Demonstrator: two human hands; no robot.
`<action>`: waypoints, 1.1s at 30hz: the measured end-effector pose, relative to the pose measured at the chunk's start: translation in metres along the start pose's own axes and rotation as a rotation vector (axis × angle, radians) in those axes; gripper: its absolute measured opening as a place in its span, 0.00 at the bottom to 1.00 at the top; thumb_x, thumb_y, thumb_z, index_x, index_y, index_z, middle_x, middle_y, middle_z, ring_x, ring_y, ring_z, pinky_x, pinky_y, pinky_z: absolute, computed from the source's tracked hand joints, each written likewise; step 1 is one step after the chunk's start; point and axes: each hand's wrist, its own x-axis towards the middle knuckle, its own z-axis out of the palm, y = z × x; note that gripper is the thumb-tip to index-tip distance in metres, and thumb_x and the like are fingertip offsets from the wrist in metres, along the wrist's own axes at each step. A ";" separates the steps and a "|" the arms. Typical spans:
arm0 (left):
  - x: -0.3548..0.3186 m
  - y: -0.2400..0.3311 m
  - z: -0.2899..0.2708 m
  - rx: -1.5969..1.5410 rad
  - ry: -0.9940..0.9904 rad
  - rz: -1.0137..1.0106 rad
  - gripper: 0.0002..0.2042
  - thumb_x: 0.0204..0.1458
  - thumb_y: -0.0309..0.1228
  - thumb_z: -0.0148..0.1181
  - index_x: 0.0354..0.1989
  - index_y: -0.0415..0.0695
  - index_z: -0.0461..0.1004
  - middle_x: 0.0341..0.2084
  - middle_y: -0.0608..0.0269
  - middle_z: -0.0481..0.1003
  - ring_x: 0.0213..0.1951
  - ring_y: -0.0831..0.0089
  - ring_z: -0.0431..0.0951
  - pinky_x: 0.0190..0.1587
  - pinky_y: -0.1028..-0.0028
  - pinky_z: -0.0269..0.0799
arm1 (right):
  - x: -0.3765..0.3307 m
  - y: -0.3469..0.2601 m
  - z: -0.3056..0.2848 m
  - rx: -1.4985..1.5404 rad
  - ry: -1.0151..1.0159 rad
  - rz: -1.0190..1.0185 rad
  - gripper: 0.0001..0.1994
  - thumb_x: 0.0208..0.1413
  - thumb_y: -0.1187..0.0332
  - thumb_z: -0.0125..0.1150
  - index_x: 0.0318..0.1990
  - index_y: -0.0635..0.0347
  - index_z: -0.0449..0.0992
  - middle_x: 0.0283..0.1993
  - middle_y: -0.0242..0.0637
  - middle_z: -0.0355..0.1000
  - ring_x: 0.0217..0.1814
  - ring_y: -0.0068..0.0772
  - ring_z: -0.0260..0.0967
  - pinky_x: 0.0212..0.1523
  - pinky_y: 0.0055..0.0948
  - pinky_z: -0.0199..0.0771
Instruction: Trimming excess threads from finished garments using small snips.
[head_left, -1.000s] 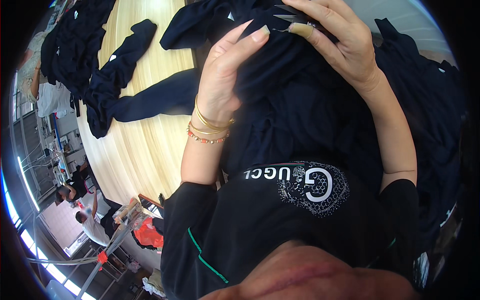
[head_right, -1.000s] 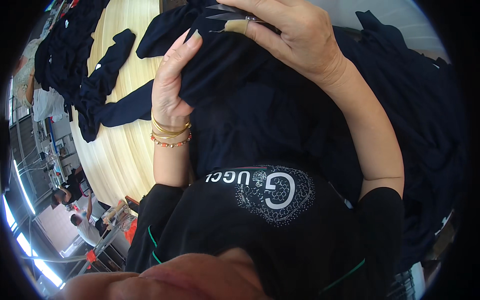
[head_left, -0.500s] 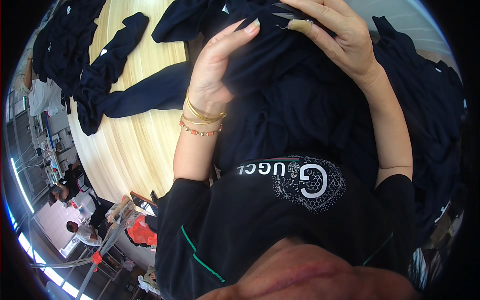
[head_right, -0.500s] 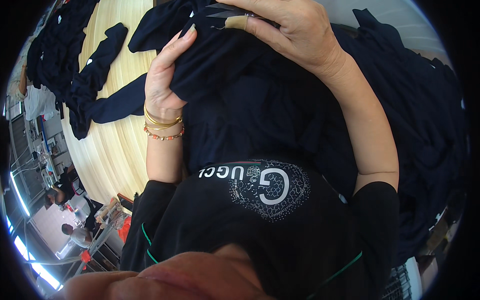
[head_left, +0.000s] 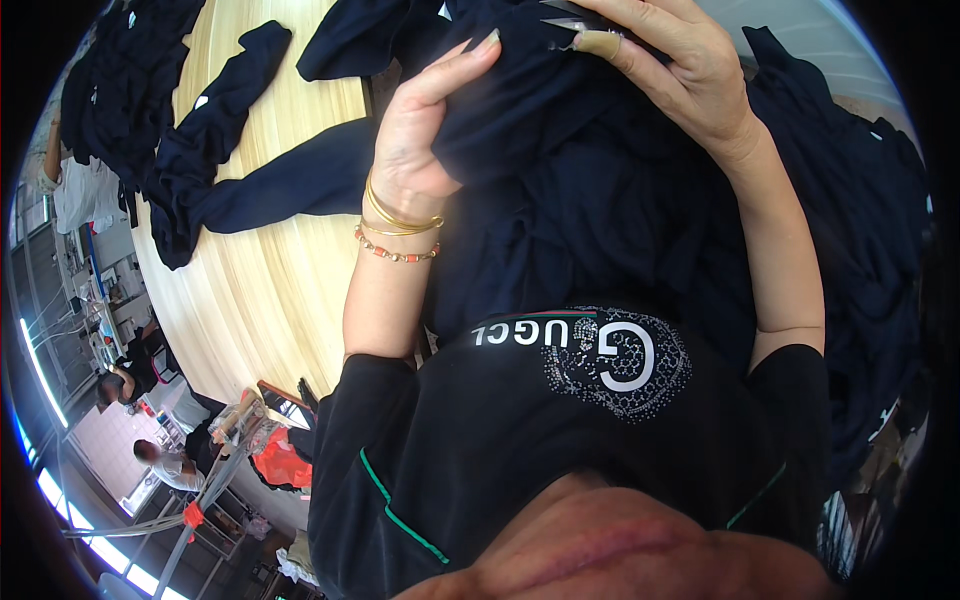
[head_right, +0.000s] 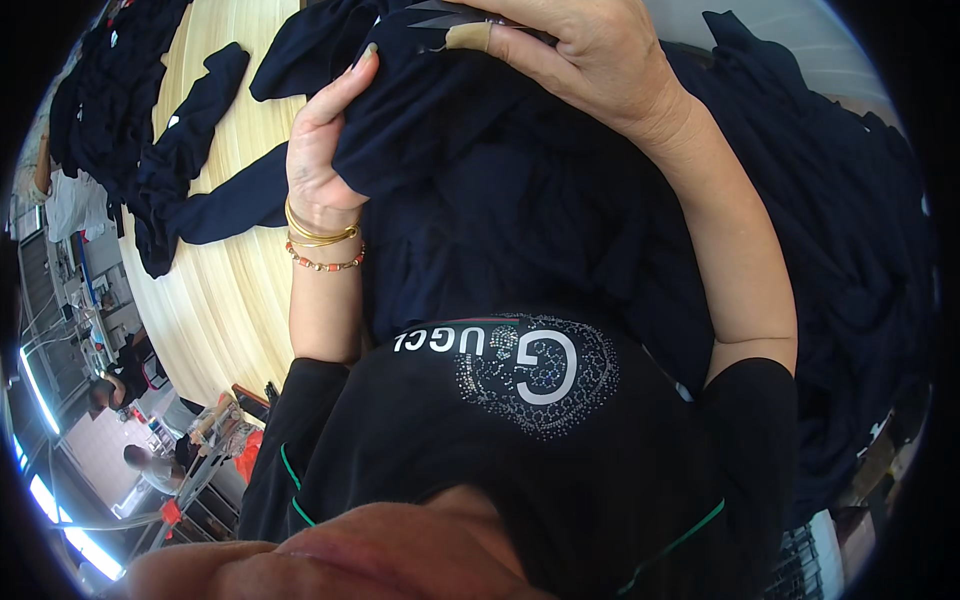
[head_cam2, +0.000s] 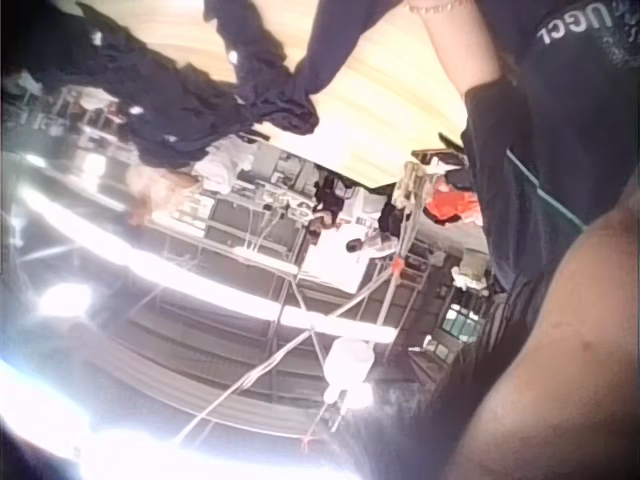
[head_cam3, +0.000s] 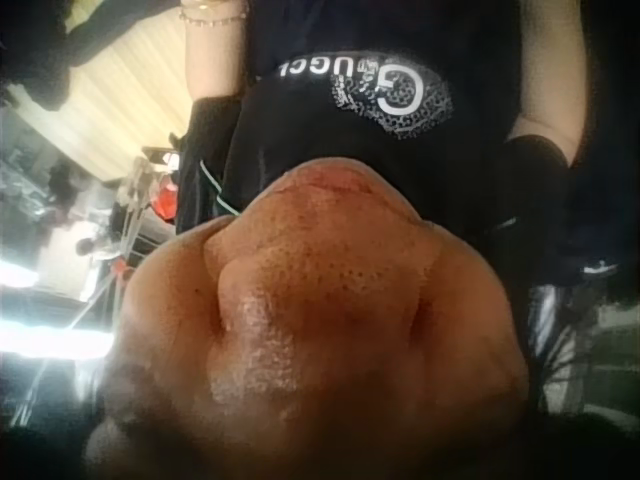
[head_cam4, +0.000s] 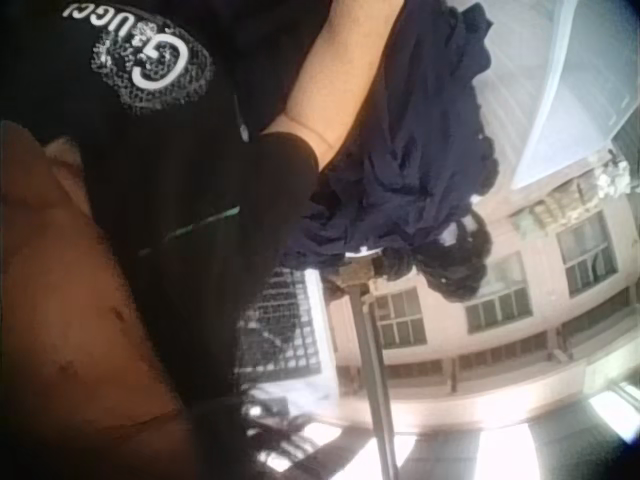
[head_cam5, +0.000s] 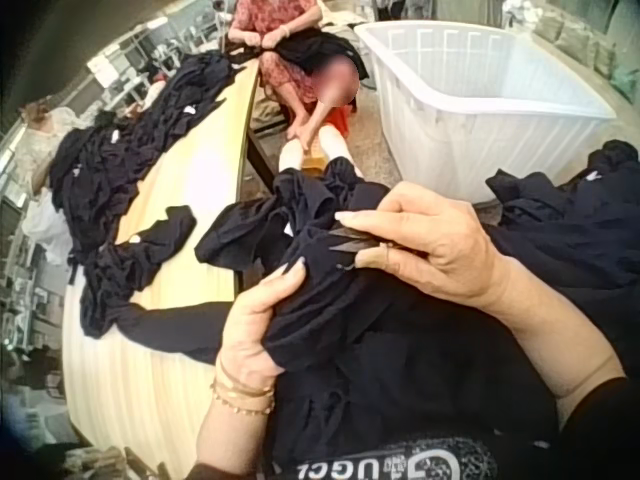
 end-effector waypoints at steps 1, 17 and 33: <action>0.000 0.000 -0.001 -0.001 0.001 0.000 0.10 0.65 0.26 0.56 0.50 0.38 0.81 0.48 0.54 0.83 0.50 0.62 0.84 0.58 0.63 0.79 | 0.000 0.000 0.000 0.004 0.002 -0.001 0.18 0.53 0.74 0.73 0.53 0.66 0.82 0.34 0.40 0.73 0.30 0.32 0.70 0.31 0.26 0.69; 0.001 -0.003 0.002 0.026 -0.002 -0.004 0.10 0.64 0.25 0.57 0.50 0.38 0.81 0.49 0.55 0.83 0.50 0.64 0.84 0.59 0.64 0.79 | -0.002 -0.001 0.002 0.011 -0.035 0.001 0.15 0.54 0.76 0.72 0.50 0.66 0.84 0.33 0.40 0.74 0.30 0.32 0.72 0.31 0.26 0.70; -0.011 -0.006 0.042 0.638 0.194 0.352 0.12 0.62 0.20 0.60 0.53 0.34 0.79 0.42 0.66 0.82 0.41 0.84 0.79 0.47 0.83 0.73 | -0.025 0.034 -0.010 0.341 0.216 0.625 0.06 0.64 0.72 0.66 0.45 0.62 0.82 0.29 0.18 0.69 0.26 0.07 0.58 0.25 0.13 0.50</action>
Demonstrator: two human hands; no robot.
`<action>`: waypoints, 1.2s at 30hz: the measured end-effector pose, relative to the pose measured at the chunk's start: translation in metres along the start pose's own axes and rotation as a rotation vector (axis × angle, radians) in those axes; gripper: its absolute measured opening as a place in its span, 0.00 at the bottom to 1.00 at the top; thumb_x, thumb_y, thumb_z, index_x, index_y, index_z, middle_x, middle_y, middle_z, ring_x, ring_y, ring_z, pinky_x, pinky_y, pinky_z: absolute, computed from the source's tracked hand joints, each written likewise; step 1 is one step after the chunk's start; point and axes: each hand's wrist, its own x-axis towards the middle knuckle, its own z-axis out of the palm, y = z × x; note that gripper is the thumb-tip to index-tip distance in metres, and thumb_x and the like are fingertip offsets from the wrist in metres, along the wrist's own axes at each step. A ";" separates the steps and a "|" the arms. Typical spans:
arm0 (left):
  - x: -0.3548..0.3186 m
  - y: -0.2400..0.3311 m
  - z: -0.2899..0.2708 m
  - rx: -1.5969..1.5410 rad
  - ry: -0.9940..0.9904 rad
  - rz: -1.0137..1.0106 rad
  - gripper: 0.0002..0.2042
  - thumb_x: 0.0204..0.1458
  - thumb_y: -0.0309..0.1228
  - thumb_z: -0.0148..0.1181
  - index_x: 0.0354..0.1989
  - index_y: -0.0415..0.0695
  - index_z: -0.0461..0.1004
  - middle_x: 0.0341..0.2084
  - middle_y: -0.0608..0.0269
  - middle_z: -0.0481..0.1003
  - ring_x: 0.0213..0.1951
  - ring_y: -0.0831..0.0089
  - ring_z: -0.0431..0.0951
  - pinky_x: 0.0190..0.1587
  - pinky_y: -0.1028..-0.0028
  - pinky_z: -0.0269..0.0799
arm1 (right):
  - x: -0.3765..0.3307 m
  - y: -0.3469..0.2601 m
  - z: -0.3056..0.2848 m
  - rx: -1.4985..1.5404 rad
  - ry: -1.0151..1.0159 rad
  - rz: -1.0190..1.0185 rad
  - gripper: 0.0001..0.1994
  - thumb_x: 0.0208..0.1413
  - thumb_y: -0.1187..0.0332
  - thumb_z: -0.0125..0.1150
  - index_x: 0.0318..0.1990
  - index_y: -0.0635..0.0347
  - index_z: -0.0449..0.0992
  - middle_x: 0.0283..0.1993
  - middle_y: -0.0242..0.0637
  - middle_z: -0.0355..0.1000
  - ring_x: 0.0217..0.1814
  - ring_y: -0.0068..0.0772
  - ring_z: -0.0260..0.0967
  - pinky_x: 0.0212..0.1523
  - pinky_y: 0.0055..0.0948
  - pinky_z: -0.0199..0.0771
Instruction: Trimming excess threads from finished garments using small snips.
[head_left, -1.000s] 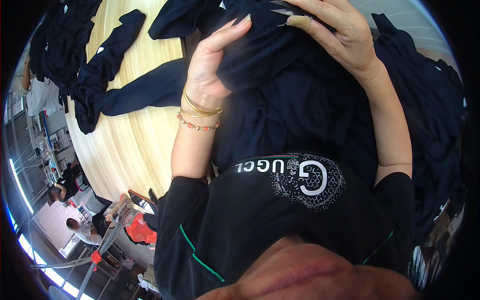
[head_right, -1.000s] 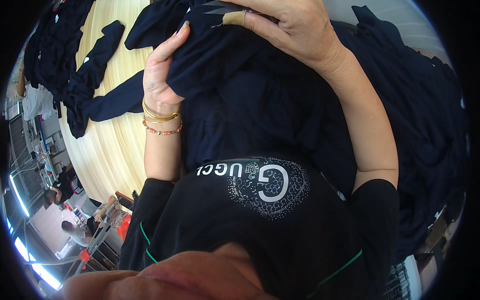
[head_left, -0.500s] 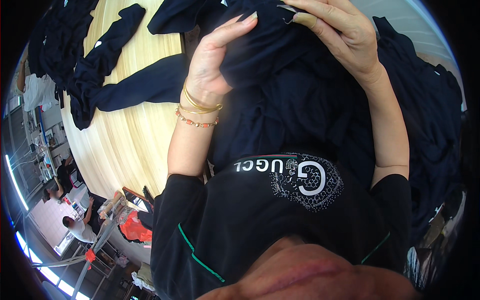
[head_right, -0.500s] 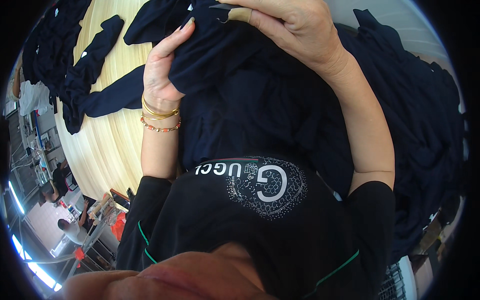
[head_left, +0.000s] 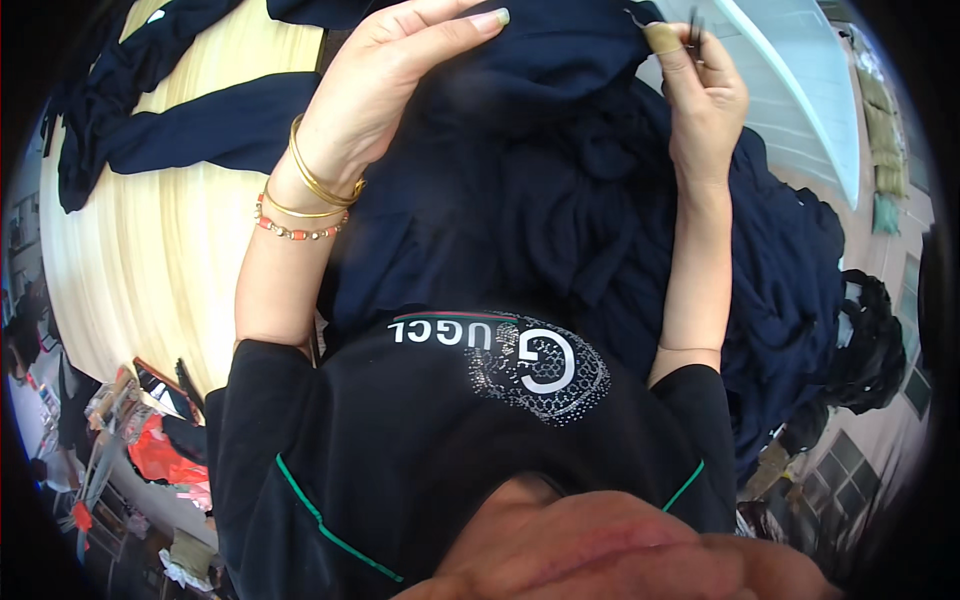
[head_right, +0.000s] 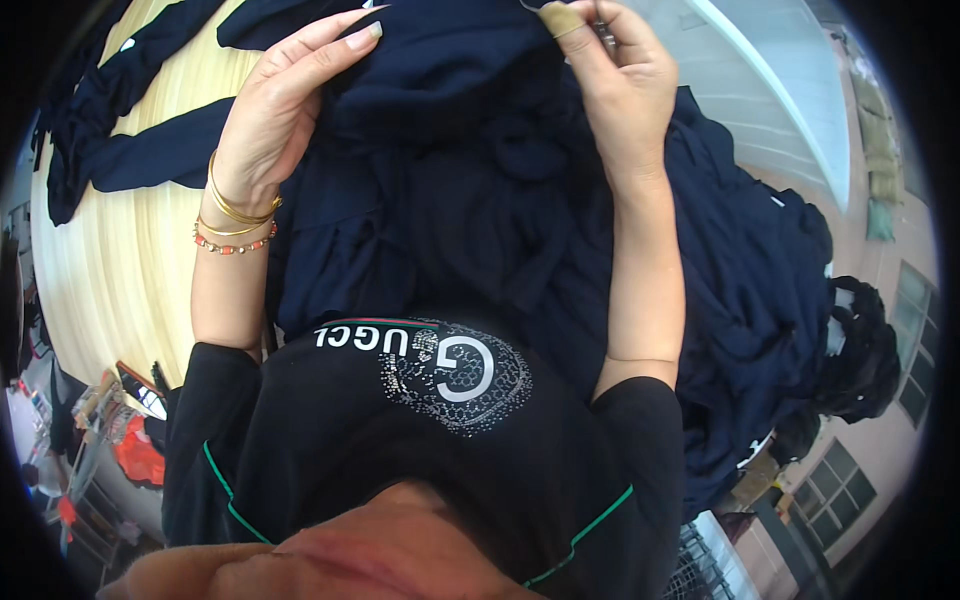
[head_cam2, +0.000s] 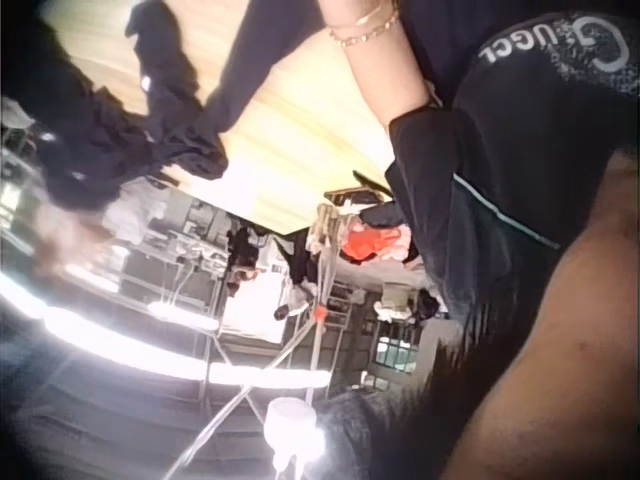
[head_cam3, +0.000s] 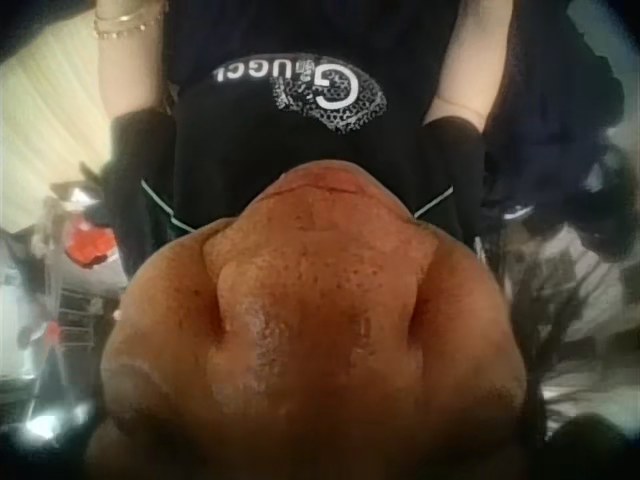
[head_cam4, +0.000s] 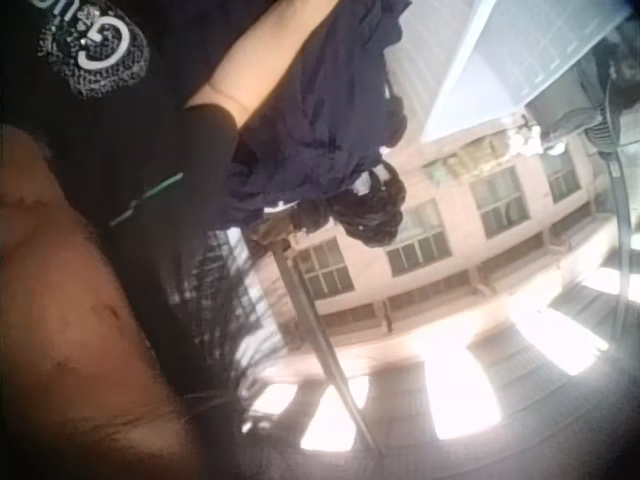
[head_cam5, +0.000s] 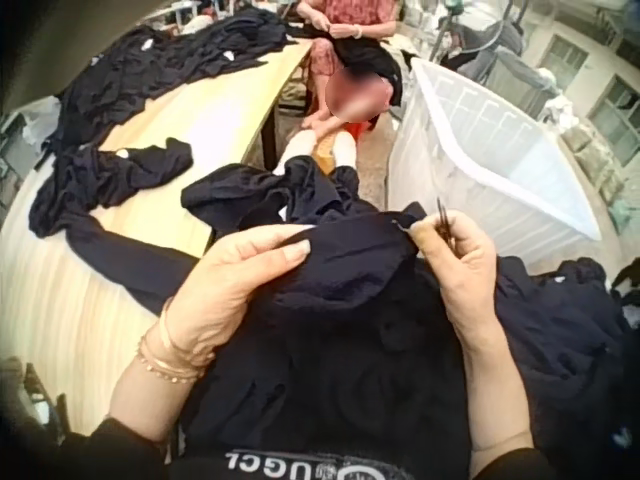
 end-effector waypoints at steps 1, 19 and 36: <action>-0.003 0.007 0.009 -0.064 0.026 -0.054 0.11 0.63 0.21 0.60 0.52 0.34 0.79 0.41 0.67 0.82 0.41 0.85 0.78 0.46 0.84 0.73 | 0.000 -0.003 0.010 0.014 -0.015 -0.086 0.07 0.65 0.72 0.65 0.47 0.64 0.81 0.34 0.22 0.73 0.32 0.10 0.65 0.30 0.14 0.60; 0.000 -0.030 -0.018 0.234 -0.107 0.188 0.15 0.64 0.28 0.61 0.57 0.41 0.79 0.48 0.64 0.83 0.52 0.78 0.81 0.61 0.78 0.70 | -0.016 -0.048 0.036 -0.389 -0.242 -0.538 0.20 0.52 0.77 0.74 0.54 0.64 0.81 0.36 0.38 0.73 0.35 0.30 0.71 0.37 0.23 0.70; -0.003 -0.039 -0.013 0.171 -0.114 0.140 0.15 0.64 0.27 0.61 0.58 0.38 0.78 0.49 0.62 0.82 0.53 0.77 0.80 0.61 0.78 0.70 | -0.016 -0.037 0.026 0.006 -0.258 -0.264 0.18 0.59 0.76 0.69 0.57 0.65 0.80 0.43 0.26 0.76 0.42 0.14 0.69 0.42 0.14 0.66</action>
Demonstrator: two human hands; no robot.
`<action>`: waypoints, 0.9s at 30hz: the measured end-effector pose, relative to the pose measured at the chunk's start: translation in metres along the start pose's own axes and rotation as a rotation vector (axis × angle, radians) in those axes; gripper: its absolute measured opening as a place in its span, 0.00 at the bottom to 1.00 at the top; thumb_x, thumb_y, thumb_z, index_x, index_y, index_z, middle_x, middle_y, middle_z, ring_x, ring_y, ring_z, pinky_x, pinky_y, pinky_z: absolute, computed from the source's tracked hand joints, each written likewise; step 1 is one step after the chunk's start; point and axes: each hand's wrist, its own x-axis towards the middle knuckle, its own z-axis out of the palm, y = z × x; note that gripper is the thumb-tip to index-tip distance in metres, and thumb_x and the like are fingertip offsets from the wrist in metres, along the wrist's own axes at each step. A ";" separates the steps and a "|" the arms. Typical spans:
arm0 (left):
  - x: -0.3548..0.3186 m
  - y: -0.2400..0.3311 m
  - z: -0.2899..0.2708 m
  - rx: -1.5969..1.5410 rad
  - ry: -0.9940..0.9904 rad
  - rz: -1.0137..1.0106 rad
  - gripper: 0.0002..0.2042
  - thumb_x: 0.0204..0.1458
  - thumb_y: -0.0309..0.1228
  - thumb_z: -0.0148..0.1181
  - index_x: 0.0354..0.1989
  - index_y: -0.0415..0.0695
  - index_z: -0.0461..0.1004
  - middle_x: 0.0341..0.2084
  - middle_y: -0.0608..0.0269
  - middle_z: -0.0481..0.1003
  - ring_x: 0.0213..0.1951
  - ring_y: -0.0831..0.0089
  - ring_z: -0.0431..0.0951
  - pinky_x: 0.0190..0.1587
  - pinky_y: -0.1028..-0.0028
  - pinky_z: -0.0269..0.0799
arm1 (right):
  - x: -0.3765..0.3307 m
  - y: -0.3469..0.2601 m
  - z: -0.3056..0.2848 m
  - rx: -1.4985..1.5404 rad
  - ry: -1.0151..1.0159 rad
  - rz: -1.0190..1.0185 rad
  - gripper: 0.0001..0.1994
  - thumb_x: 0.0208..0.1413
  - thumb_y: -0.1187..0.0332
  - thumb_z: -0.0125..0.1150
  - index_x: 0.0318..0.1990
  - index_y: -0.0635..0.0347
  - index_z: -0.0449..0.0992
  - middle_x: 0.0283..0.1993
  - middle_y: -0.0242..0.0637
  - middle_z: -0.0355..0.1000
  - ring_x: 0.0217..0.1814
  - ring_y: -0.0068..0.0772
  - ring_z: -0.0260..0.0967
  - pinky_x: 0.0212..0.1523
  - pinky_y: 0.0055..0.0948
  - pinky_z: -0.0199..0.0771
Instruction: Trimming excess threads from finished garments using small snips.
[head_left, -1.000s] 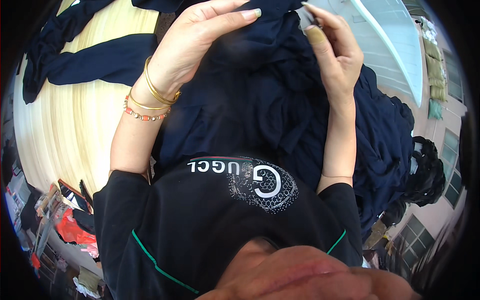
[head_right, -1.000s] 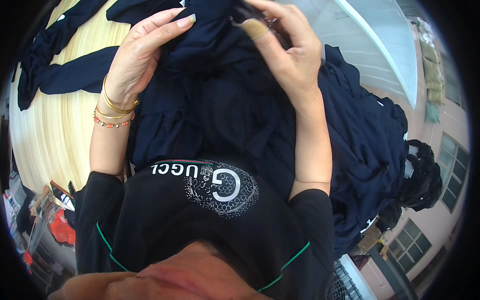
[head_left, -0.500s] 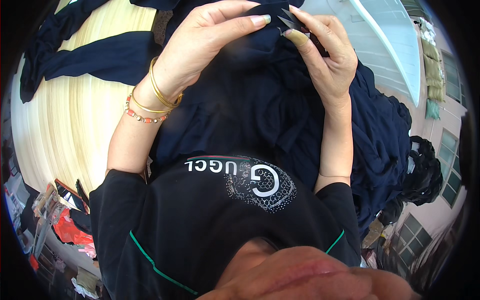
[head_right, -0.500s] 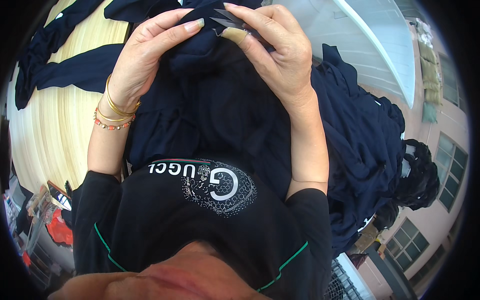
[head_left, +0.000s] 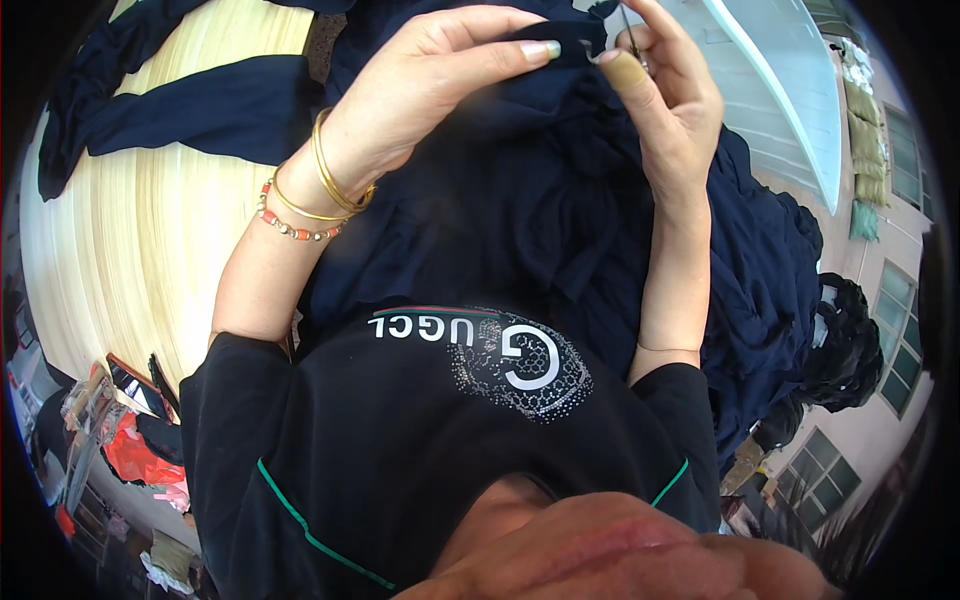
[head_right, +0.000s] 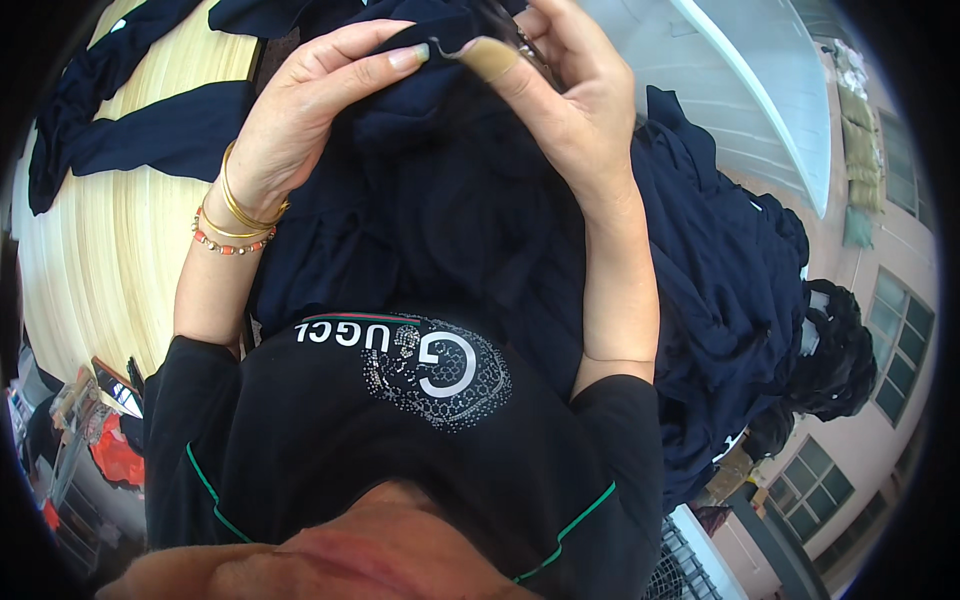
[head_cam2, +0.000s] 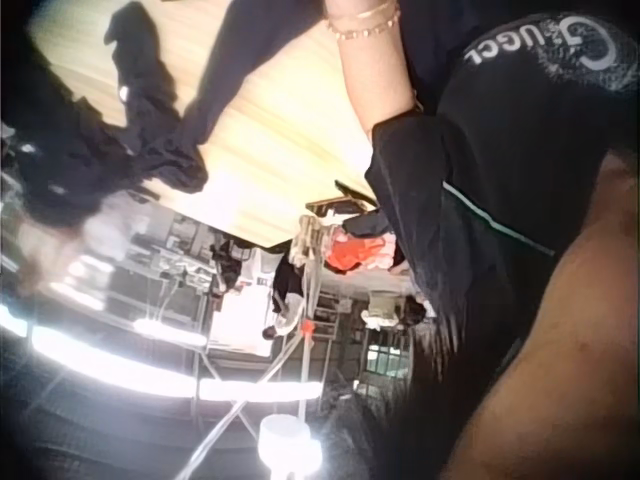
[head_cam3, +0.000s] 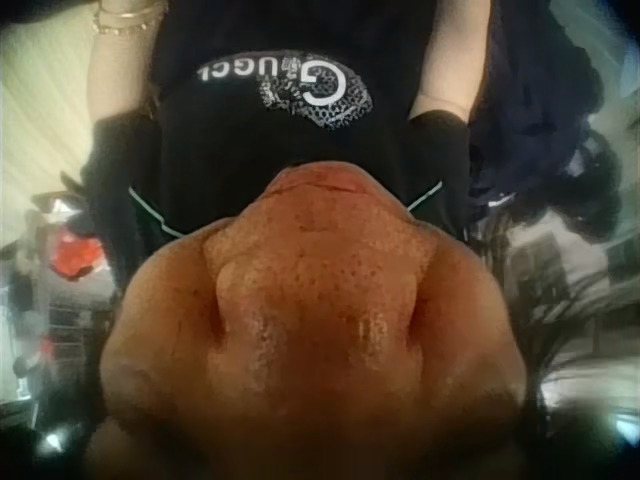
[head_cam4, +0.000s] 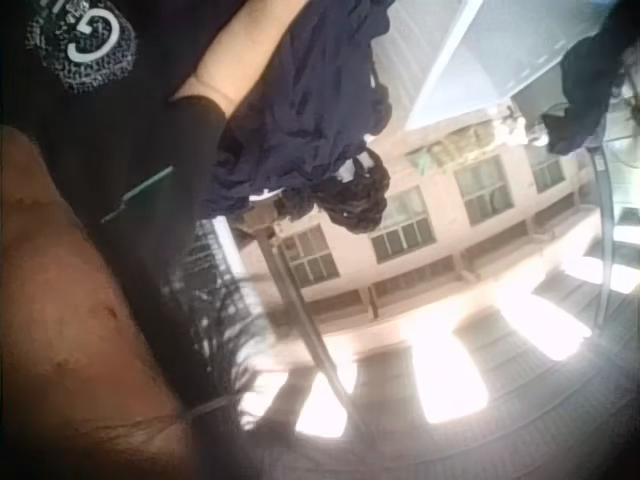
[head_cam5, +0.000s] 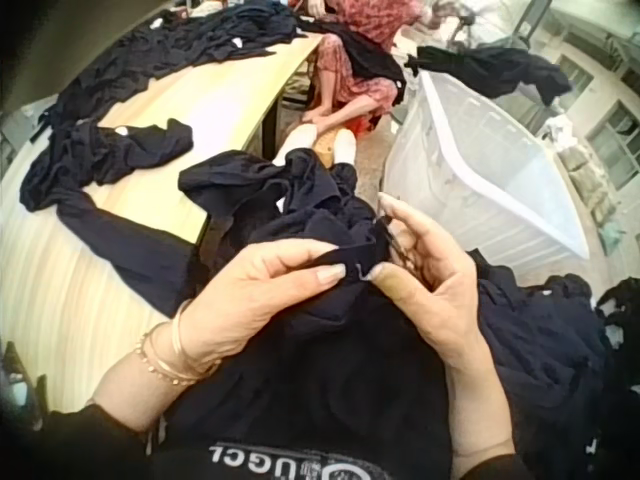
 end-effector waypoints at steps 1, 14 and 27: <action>-0.001 -0.002 0.001 0.007 0.006 -0.018 0.16 0.64 0.27 0.60 0.58 0.38 0.77 0.49 0.61 0.82 0.53 0.77 0.80 0.61 0.78 0.70 | 0.000 -0.003 -0.001 0.053 -0.075 0.156 0.18 0.59 0.76 0.69 0.57 0.65 0.79 0.42 0.25 0.76 0.41 0.13 0.69 0.41 0.14 0.66; 0.005 0.007 -0.009 -0.102 -0.113 -0.015 0.09 0.66 0.25 0.57 0.49 0.35 0.79 0.42 0.70 0.80 0.44 0.85 0.76 0.50 0.83 0.70 | 0.004 0.032 -0.008 -0.125 0.319 0.062 0.10 0.59 0.73 0.72 0.47 0.64 0.83 0.30 0.23 0.71 0.28 0.11 0.63 0.29 0.14 0.60; -0.005 0.001 -0.016 0.015 0.103 -0.050 0.17 0.66 0.32 0.59 0.59 0.39 0.77 0.47 0.66 0.82 0.49 0.82 0.79 0.55 0.80 0.70 | 0.004 -0.010 0.016 -0.505 -0.114 -0.230 0.21 0.51 0.73 0.76 0.55 0.55 0.84 0.35 0.30 0.73 0.34 0.21 0.68 0.34 0.20 0.67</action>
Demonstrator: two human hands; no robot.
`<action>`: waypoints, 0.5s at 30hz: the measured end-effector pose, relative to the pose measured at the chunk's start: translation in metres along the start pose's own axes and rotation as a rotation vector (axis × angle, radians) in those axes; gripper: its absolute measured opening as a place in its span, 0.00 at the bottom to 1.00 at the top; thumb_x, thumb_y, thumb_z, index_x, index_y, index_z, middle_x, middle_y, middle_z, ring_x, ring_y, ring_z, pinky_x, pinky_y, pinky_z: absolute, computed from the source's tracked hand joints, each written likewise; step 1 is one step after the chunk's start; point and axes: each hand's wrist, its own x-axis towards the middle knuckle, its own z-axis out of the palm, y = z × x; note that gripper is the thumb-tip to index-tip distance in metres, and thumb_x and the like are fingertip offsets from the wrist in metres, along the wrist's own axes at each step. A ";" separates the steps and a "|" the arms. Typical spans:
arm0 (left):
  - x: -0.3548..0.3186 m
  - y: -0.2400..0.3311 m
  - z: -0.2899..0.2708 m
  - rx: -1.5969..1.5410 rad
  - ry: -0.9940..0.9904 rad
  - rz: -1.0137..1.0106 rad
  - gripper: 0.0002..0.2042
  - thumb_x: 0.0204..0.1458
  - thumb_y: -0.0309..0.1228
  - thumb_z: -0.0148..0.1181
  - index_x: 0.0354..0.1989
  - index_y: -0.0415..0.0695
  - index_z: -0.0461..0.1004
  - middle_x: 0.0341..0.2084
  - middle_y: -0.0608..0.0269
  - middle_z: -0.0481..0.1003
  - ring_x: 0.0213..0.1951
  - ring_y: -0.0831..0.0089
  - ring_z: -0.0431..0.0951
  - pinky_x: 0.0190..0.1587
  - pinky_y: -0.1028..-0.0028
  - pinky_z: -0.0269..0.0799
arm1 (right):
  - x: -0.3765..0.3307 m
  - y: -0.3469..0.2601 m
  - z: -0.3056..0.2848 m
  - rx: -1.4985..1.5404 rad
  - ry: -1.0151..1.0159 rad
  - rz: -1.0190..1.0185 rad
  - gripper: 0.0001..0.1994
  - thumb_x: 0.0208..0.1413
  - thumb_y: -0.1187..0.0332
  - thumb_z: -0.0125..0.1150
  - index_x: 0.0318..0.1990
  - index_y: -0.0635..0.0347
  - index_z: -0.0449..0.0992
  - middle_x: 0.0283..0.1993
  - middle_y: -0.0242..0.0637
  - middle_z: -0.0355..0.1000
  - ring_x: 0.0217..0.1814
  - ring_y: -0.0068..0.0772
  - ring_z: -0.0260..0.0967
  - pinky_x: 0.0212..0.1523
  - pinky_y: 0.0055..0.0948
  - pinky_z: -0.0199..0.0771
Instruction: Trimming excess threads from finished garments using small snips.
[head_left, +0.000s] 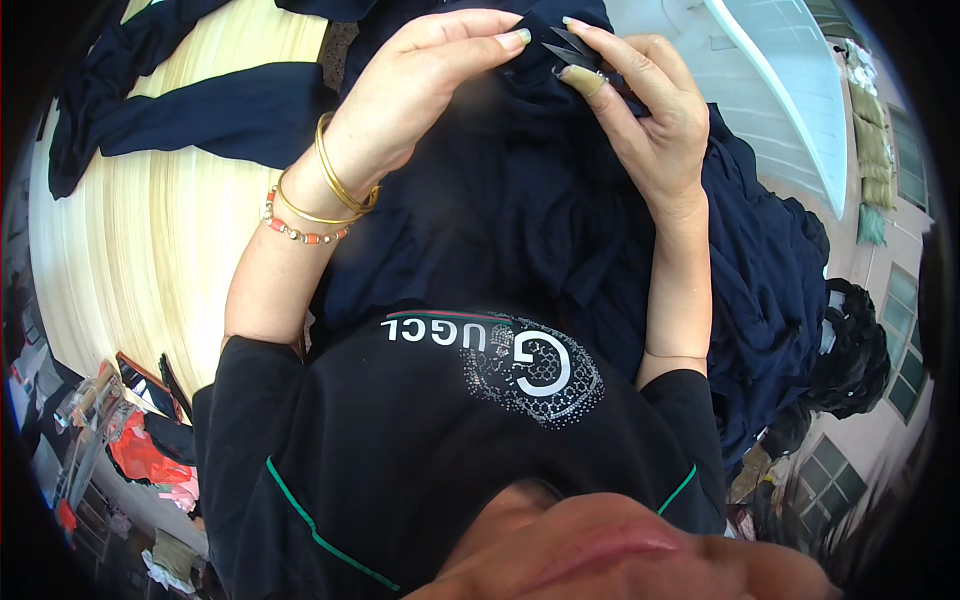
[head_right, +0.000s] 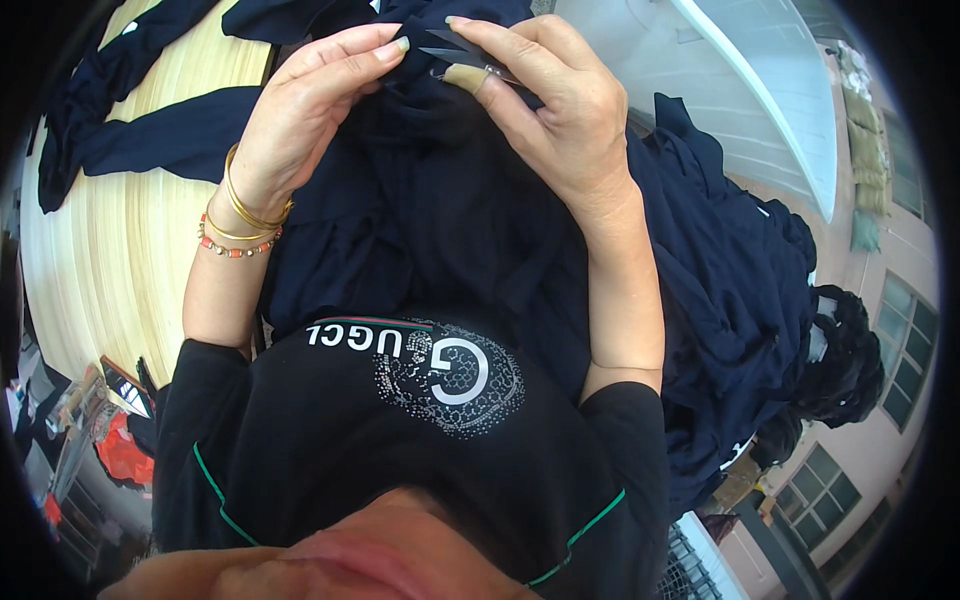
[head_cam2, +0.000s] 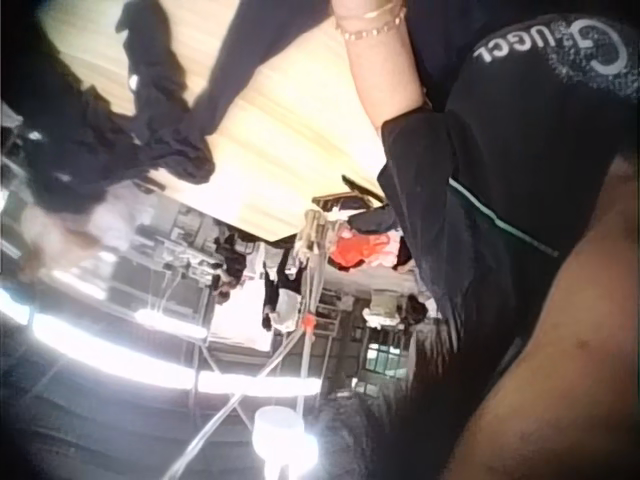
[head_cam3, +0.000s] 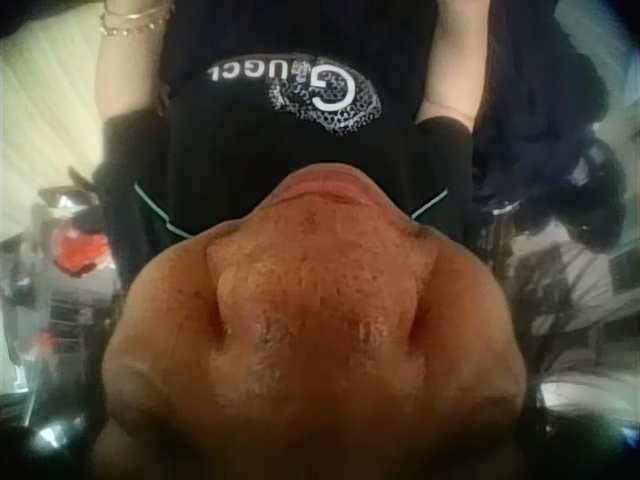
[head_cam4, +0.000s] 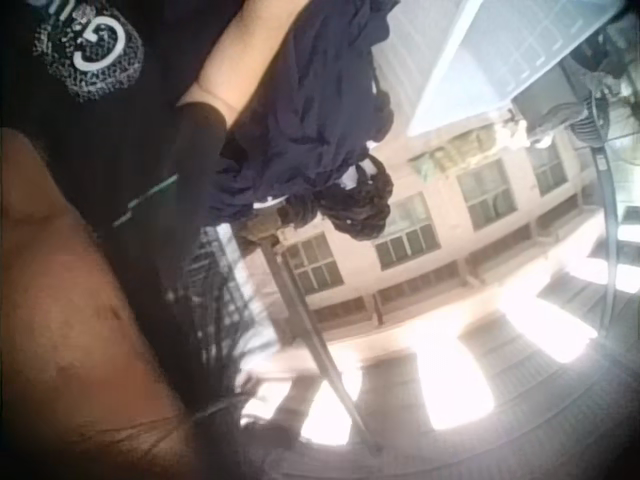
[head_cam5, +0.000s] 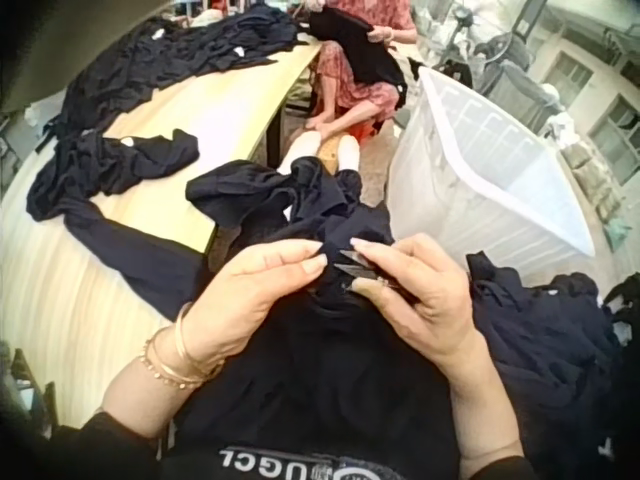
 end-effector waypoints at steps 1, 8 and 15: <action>-0.001 0.003 0.004 0.004 -0.004 -0.001 0.17 0.66 0.32 0.59 0.59 0.39 0.77 0.47 0.66 0.82 0.49 0.82 0.79 0.55 0.80 0.70 | -0.001 0.001 0.001 -0.015 0.003 0.024 0.20 0.52 0.73 0.75 0.54 0.54 0.84 0.35 0.30 0.73 0.34 0.21 0.68 0.34 0.20 0.68; -0.002 0.015 0.020 0.024 -0.084 0.016 0.17 0.64 0.30 0.59 0.59 0.38 0.77 0.48 0.63 0.82 0.50 0.79 0.79 0.57 0.78 0.70 | -0.004 0.007 0.004 -0.044 0.071 -0.045 0.17 0.51 0.75 0.73 0.50 0.50 0.86 0.33 0.31 0.74 0.30 0.27 0.71 0.30 0.25 0.71; -0.004 0.021 0.020 0.154 -0.126 0.049 0.13 0.62 0.26 0.64 0.52 0.36 0.78 0.42 0.69 0.80 0.46 0.85 0.77 0.51 0.81 0.72 | 0.000 0.000 -0.004 0.240 0.216 0.170 0.13 0.60 0.77 0.68 0.52 0.63 0.84 0.42 0.32 0.78 0.43 0.21 0.73 0.47 0.19 0.71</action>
